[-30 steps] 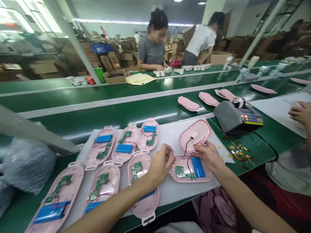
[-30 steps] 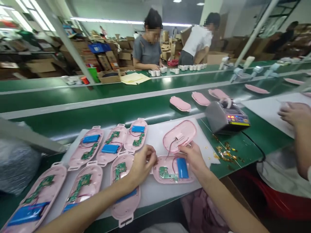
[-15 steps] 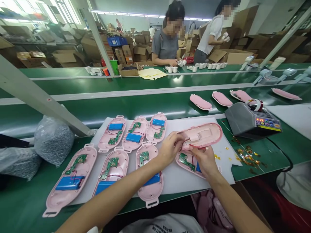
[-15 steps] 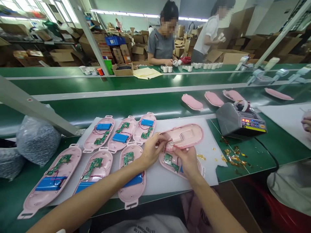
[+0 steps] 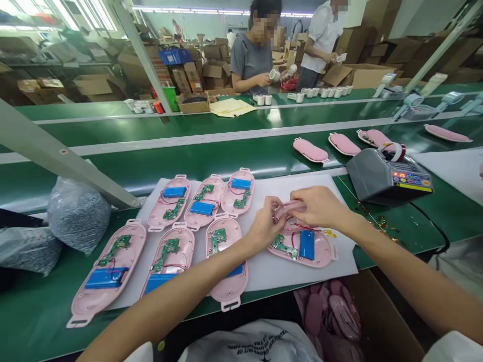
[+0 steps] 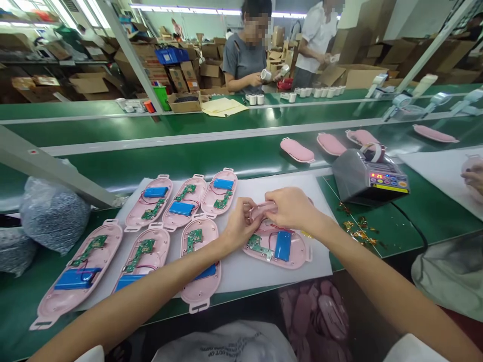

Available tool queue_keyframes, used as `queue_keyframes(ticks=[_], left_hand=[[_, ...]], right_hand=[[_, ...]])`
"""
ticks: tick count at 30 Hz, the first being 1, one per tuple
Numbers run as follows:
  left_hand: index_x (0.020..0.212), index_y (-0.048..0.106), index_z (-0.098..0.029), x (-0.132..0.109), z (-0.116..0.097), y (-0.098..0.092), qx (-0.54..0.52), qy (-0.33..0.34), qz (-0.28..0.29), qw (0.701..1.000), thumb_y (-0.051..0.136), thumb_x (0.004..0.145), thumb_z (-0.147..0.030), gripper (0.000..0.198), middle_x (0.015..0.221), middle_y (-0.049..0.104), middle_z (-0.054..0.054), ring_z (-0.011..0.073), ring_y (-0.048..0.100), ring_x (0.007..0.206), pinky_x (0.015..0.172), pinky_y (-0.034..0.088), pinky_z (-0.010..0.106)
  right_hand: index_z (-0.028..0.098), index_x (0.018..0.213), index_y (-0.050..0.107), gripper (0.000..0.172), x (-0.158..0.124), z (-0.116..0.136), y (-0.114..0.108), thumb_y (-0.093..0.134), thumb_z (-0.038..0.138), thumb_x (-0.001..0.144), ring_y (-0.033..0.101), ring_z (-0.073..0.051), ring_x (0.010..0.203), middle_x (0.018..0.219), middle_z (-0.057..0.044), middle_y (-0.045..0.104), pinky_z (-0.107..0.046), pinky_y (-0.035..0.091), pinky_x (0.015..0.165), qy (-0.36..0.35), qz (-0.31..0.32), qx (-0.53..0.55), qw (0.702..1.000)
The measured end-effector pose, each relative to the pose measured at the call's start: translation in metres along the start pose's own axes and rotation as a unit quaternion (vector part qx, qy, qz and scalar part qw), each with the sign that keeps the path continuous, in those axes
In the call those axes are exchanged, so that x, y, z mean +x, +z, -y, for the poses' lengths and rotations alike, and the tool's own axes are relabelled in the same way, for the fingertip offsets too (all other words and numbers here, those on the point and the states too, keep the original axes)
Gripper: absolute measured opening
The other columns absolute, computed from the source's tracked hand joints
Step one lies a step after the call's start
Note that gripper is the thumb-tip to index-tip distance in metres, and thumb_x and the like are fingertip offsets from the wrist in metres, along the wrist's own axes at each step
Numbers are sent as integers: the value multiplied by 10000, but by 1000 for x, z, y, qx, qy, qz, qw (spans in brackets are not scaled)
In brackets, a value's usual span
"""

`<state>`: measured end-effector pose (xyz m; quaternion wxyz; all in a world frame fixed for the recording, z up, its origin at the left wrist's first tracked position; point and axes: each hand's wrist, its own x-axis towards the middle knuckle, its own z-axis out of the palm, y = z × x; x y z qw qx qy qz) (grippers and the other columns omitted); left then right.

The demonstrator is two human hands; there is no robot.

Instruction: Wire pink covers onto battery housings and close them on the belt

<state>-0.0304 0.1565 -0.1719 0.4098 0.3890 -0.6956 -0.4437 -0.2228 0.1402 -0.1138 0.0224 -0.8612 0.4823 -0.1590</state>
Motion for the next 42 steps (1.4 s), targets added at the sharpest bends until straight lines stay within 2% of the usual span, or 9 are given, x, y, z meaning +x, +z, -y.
queue_keyframes(ticks=[8,17,19,23,26,31,36,39,42], left_hand=[[1069,577,-132,18,-2,-9,-137,-101,76,982,680,815,-426,402,935,652,64,123,607,785,665,487,211],[1033,522,-159,22,-14,-19,-2,-131,131,983,584,872,-498,380,697,557,-31,79,479,572,510,362,172],[1003,492,-176,21,-14,-21,-7,-142,131,981,571,871,-527,383,692,543,-37,84,474,578,514,362,173],[929,437,-195,19,-11,-23,15,-173,89,981,572,833,-610,447,580,403,-81,66,352,502,453,258,154],[904,428,-193,20,-7,-25,29,-174,83,981,583,797,-657,500,574,383,-82,65,330,503,448,246,152],[913,430,-190,22,-6,-24,16,-188,83,979,594,806,-629,481,606,476,-63,76,403,529,471,323,162],[950,485,-172,13,-14,-19,-9,-178,57,982,651,806,-516,408,647,549,-52,70,460,524,475,366,163],[1035,559,-148,12,-12,-17,-57,-174,68,981,654,822,-432,368,849,664,23,113,598,699,606,481,204],[1082,597,-136,12,-9,-15,-83,-161,57,982,661,821,-373,359,905,678,45,137,627,777,660,506,226]], right_hand=[[178,765,597,233,-16,3,21,584,399,838,583,-163,693,747,-4,648,-288,269,600,87,-114,-12,990],[207,888,664,163,-24,-1,16,679,296,752,631,-169,818,874,-4,682,-268,434,716,88,-157,180,967],[193,927,664,199,-47,-27,21,667,329,783,634,-162,814,873,-21,676,-277,487,769,156,-290,298,896],[137,855,609,431,-99,-111,39,617,561,783,614,-160,617,714,-40,630,-303,555,585,427,-526,489,549],[111,909,621,546,-114,-165,45,678,613,704,654,-195,705,840,-95,672,-319,582,554,465,-513,551,466],[93,819,632,449,-110,-190,41,807,438,591,651,-187,717,822,-103,674,-308,595,582,450,-504,561,478],[139,782,588,331,-123,-150,41,775,358,621,592,-114,651,741,-14,618,-244,568,600,445,-558,507,483],[161,827,623,245,-106,-97,28,698,392,795,618,-160,792,856,-49,627,-304,573,711,306,-497,431,688],[200,919,659,166,-65,-36,10,544,315,949,588,-196,1007,1079,-74,607,-354,513,883,70,-251,295,919]])
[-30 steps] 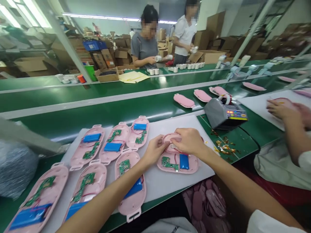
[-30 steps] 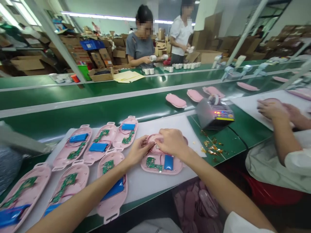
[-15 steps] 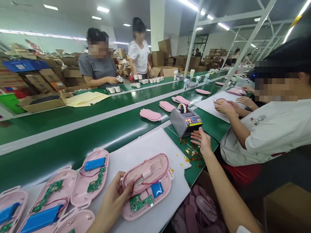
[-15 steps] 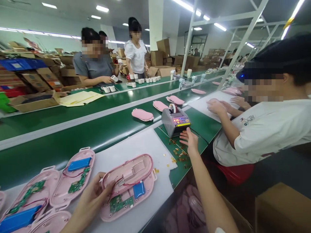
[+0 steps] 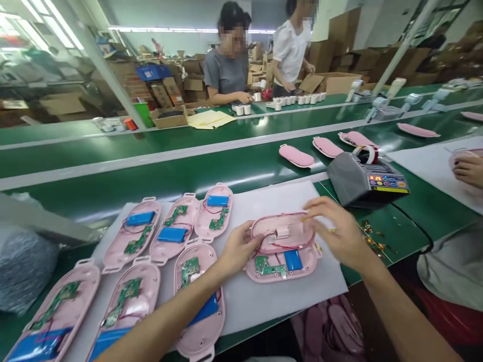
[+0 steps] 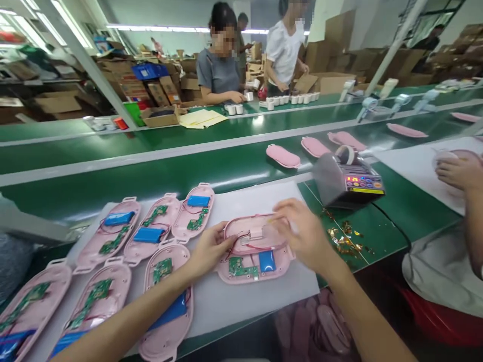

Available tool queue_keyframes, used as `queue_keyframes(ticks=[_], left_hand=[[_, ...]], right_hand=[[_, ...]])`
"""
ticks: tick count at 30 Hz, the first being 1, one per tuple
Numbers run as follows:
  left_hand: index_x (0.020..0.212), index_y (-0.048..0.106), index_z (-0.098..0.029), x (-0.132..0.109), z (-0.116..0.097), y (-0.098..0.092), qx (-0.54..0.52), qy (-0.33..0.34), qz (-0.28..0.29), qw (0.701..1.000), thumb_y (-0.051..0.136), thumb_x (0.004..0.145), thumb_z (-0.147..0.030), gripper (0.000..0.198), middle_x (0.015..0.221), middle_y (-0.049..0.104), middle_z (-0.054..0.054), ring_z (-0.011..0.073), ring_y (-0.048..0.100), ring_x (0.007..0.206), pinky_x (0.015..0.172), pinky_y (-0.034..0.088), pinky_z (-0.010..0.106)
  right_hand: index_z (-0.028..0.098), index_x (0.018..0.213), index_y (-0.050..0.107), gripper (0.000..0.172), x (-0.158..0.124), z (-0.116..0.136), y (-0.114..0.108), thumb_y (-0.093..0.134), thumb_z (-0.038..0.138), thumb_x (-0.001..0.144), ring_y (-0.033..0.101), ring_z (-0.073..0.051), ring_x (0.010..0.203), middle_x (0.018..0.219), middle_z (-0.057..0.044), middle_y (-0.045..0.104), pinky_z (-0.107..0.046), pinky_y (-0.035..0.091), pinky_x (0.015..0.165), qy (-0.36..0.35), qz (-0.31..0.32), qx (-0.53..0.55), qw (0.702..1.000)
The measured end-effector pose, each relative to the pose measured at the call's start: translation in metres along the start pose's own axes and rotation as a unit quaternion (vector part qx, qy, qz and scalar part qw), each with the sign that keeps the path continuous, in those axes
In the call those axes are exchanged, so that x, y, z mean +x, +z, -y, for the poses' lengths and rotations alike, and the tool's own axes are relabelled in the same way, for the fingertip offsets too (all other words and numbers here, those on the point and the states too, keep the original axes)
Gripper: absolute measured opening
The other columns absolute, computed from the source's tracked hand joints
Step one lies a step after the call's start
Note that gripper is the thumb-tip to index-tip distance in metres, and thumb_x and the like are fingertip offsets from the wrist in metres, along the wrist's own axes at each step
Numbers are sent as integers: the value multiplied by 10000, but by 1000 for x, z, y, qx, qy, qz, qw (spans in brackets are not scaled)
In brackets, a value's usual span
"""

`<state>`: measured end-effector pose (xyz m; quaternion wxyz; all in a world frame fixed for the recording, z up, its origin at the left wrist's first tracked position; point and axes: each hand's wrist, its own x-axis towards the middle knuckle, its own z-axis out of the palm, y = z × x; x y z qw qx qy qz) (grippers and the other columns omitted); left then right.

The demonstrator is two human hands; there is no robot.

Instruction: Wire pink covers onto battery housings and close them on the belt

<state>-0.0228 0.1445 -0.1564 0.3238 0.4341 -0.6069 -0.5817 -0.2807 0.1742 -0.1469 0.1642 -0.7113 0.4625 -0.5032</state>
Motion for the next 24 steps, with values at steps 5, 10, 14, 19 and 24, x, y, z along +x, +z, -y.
queue_keyframes(ticks=[5,10,14,19,24], left_hand=[[1051,605,-116,-3,1,5,-35,21,-20,999,640,823,-299,295,852,655,33,117,597,707,606,480,209],[1077,592,-113,-3,7,6,-49,36,-25,998,599,850,-278,281,879,646,53,106,563,680,574,445,196],[1095,611,-137,-3,14,5,9,59,-37,998,585,853,-289,287,924,659,58,122,568,713,591,443,207],[1052,617,-149,-7,11,6,57,73,-85,992,542,865,-275,238,948,662,40,133,576,768,639,449,223],[1027,605,-153,-11,9,8,73,55,-97,991,523,868,-275,217,869,643,17,122,552,719,614,417,223]], right_hand=[[185,918,634,190,37,31,55,461,222,987,533,-187,1058,1196,-64,553,-338,482,867,-130,233,-158,951],[184,918,630,152,37,17,63,492,218,972,511,-190,1040,1138,-56,567,-341,470,847,-151,248,-212,933],[189,870,624,116,35,20,66,547,238,942,514,-195,1021,1090,-45,590,-323,456,762,-149,233,-252,928],[192,849,617,130,40,25,62,541,235,946,531,-170,965,1064,-30,597,-307,441,740,-116,242,-202,942],[198,907,622,173,44,26,57,468,222,983,528,-170,983,1105,-41,580,-323,447,827,-113,273,-156,942]])
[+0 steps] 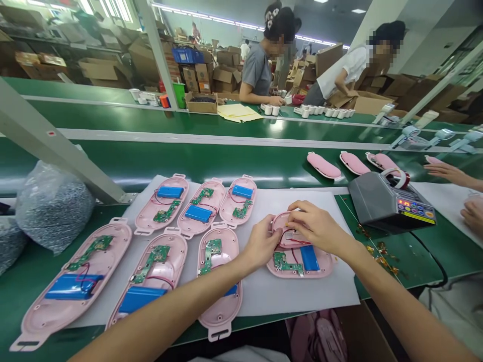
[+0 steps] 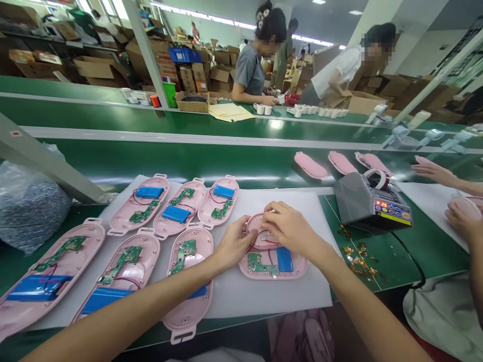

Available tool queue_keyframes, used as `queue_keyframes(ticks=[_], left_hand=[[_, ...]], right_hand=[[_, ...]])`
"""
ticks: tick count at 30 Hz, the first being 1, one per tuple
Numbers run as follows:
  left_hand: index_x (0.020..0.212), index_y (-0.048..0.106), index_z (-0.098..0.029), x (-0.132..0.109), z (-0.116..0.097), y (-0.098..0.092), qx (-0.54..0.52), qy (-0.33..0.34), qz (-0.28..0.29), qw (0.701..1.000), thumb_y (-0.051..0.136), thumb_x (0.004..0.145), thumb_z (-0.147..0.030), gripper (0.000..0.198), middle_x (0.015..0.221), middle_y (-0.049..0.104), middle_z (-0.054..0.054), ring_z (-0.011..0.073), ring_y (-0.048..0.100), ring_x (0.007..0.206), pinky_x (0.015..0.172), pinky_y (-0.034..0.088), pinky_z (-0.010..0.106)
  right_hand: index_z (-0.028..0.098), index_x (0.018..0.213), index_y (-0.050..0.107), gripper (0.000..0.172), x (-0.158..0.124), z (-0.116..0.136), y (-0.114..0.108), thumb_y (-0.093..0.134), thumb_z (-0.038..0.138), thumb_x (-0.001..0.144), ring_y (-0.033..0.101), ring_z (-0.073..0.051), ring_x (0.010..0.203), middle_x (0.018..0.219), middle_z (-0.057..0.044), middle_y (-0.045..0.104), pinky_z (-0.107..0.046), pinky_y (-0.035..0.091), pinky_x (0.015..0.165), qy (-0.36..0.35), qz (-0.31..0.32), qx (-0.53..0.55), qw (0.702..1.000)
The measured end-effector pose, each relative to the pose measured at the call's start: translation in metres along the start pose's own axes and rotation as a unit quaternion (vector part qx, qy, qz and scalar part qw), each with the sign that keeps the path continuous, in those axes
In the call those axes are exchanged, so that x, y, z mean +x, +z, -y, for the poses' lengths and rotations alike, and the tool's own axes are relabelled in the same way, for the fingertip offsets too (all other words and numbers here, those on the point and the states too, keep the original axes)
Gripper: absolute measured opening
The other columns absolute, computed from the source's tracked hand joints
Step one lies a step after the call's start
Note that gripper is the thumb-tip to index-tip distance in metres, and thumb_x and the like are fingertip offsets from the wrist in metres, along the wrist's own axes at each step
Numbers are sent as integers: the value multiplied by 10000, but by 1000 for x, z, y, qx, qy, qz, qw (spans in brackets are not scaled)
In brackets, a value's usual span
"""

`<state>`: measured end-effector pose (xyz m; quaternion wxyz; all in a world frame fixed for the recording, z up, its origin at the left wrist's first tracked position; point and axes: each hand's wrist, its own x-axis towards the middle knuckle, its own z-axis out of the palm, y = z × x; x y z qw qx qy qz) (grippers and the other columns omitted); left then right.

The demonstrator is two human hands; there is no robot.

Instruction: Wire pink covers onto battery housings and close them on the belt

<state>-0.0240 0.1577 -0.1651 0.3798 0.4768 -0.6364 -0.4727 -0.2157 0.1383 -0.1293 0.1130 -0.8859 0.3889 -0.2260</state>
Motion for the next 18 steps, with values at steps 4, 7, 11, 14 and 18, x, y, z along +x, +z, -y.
queue_keyframes(ticks=[4,7,11,14,18], left_hand=[[974,588,-149,0,3,1,-10,9,-11,1000,531,865,-285,183,832,619,4,103,510,673,594,394,215],[999,576,-155,0,7,3,-39,9,-2,999,524,867,-279,189,828,618,3,102,515,670,591,397,212],[1015,564,-161,-1,13,5,-56,2,-7,998,530,867,-296,203,810,619,6,111,534,663,583,401,217],[1020,546,-169,-3,12,5,-32,-7,-18,999,519,870,-301,201,842,628,17,128,559,691,587,399,229],[965,497,-181,-8,0,1,56,-12,-39,998,464,888,-258,113,801,586,-3,126,525,688,613,380,240]], right_hand=[[197,929,632,169,2,1,6,473,223,979,512,-185,1001,1118,-44,574,-347,441,852,-18,9,-58,998],[186,908,628,147,3,2,12,493,211,961,514,-194,997,1101,-49,585,-343,442,830,-22,-2,-91,996],[185,795,627,111,6,6,18,587,216,895,538,-202,987,1052,-29,621,-319,427,741,5,-33,-118,992],[190,772,616,138,13,5,11,715,285,788,575,-181,850,944,-10,644,-301,399,658,109,-53,-101,988],[205,900,611,302,24,-9,-14,767,369,700,586,-148,741,850,26,650,-273,398,632,203,-7,20,979]])
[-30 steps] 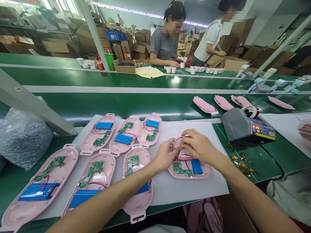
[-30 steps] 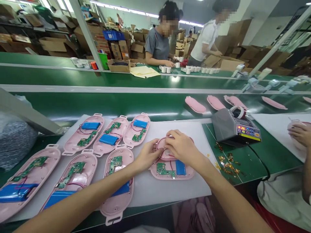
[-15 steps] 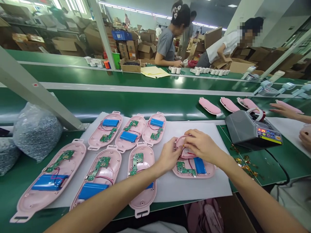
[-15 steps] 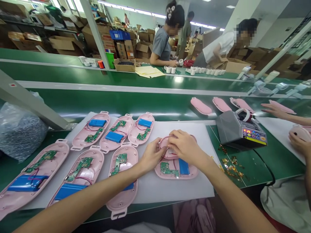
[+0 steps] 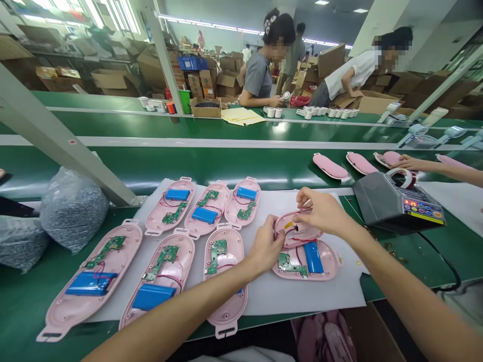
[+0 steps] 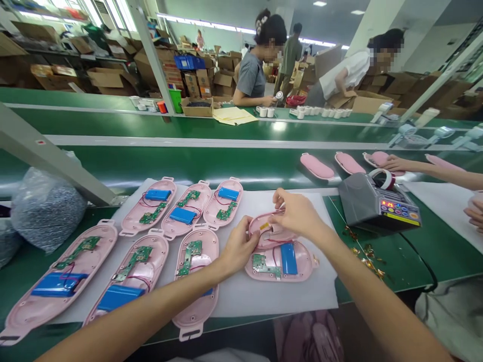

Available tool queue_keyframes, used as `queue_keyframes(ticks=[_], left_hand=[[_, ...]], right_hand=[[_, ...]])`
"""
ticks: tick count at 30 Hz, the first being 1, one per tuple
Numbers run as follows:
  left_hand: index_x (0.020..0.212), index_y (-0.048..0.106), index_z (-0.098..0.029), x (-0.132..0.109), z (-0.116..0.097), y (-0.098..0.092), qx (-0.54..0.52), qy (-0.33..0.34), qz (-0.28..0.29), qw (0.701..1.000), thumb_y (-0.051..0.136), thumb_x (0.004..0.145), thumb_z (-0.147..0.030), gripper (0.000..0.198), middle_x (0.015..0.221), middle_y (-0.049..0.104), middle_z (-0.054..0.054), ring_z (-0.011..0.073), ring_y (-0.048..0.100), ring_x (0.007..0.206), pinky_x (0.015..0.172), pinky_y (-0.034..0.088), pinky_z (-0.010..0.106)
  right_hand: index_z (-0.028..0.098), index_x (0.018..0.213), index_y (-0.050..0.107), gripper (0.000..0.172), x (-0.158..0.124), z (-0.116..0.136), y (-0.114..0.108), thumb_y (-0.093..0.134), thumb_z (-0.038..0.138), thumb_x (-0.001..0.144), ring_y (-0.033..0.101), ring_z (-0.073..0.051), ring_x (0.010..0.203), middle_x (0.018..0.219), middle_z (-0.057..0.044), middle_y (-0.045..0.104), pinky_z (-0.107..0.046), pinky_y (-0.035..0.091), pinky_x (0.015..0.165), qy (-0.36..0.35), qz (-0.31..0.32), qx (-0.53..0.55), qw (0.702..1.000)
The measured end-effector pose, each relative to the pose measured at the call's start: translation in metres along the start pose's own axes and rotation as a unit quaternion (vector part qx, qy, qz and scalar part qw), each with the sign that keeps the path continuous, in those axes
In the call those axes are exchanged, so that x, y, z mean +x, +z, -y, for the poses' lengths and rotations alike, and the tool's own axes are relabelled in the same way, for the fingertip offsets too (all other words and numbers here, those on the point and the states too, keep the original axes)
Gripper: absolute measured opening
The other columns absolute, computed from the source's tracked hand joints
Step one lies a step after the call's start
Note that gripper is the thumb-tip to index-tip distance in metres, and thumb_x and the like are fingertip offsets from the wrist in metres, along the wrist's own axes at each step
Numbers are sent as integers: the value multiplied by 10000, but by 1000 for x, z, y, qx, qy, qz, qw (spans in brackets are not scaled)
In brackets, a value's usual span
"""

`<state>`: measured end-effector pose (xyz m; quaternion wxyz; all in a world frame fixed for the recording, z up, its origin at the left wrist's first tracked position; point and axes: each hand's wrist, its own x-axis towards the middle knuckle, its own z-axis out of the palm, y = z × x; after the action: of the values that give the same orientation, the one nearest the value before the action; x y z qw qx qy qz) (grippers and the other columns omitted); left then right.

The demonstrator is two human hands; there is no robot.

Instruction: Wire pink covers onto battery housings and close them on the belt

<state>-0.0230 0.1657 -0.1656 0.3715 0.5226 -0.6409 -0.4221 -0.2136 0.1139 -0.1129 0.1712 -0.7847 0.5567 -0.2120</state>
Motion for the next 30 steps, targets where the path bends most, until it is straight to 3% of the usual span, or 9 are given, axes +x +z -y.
queue_keyframes(ticks=[5,8,10,12,13,16,19,24,30], left_hand=[[1064,551,-182,1,-7,-10,1,56,47,997,488,915,-332,220,935,635,14,135,566,831,725,420,238],[907,592,-165,-1,-4,-18,73,87,113,987,505,913,-362,216,730,604,-16,105,519,656,607,383,210],[949,600,-170,-1,-3,-22,141,154,196,958,514,908,-298,160,752,633,-10,106,548,656,625,413,211],[1082,596,-169,2,-8,-25,197,260,287,901,463,926,-220,211,982,689,47,150,631,893,854,473,258],[1150,580,-159,4,-13,-28,227,311,319,866,438,928,-185,265,1120,671,81,187,606,1079,1007,430,308],[1293,520,-129,7,-39,-49,336,360,360,792,538,843,-156,451,1382,523,150,302,339,1408,1202,227,461],[1411,427,-204,-14,-70,-95,410,261,356,798,671,765,-292,696,1529,337,154,348,273,1438,1167,292,530],[1375,443,-331,-80,-80,-165,493,157,281,808,605,740,-104,694,1550,327,22,274,251,1459,1201,241,530],[1426,369,-369,-94,-34,-146,513,162,345,769,809,675,-428,872,1532,342,86,324,274,1443,1174,237,604]], right_hand=[[241,784,672,101,-10,-6,-22,627,319,829,573,-132,747,799,47,656,-270,386,651,-33,42,4,999],[225,791,639,122,-49,-3,-17,575,297,867,531,-122,672,757,38,625,-271,371,612,-77,12,-12,997],[206,792,605,180,-81,0,-5,505,296,911,510,-137,665,754,8,598,-285,366,604,-128,-17,-46,991],[201,896,606,165,-107,1,11,510,334,916,535,-174,763,866,-34,607,-307,397,653,-161,-37,-91,982],[200,1026,607,229,-114,0,20,566,377,886,553,-207,874,993,-63,612,-328,427,717,-164,-37,-109,980],[186,1467,340,917,-119,-7,48,751,492,707,436,-325,1244,1410,-151,419,-433,419,978,-150,0,-138,979],[211,1541,190,1036,-109,-20,67,731,520,714,416,-324,1275,1434,-149,393,-459,390,1042,-145,40,-122,981],[225,1506,291,849,-49,-43,57,588,603,806,535,-300,1096,1248,-144,533,-408,467,894,-54,-23,-82,995],[130,1366,439,869,143,-59,42,673,667,725,520,-380,1099,1171,-219,545,-452,437,875,182,-90,-116,972]])
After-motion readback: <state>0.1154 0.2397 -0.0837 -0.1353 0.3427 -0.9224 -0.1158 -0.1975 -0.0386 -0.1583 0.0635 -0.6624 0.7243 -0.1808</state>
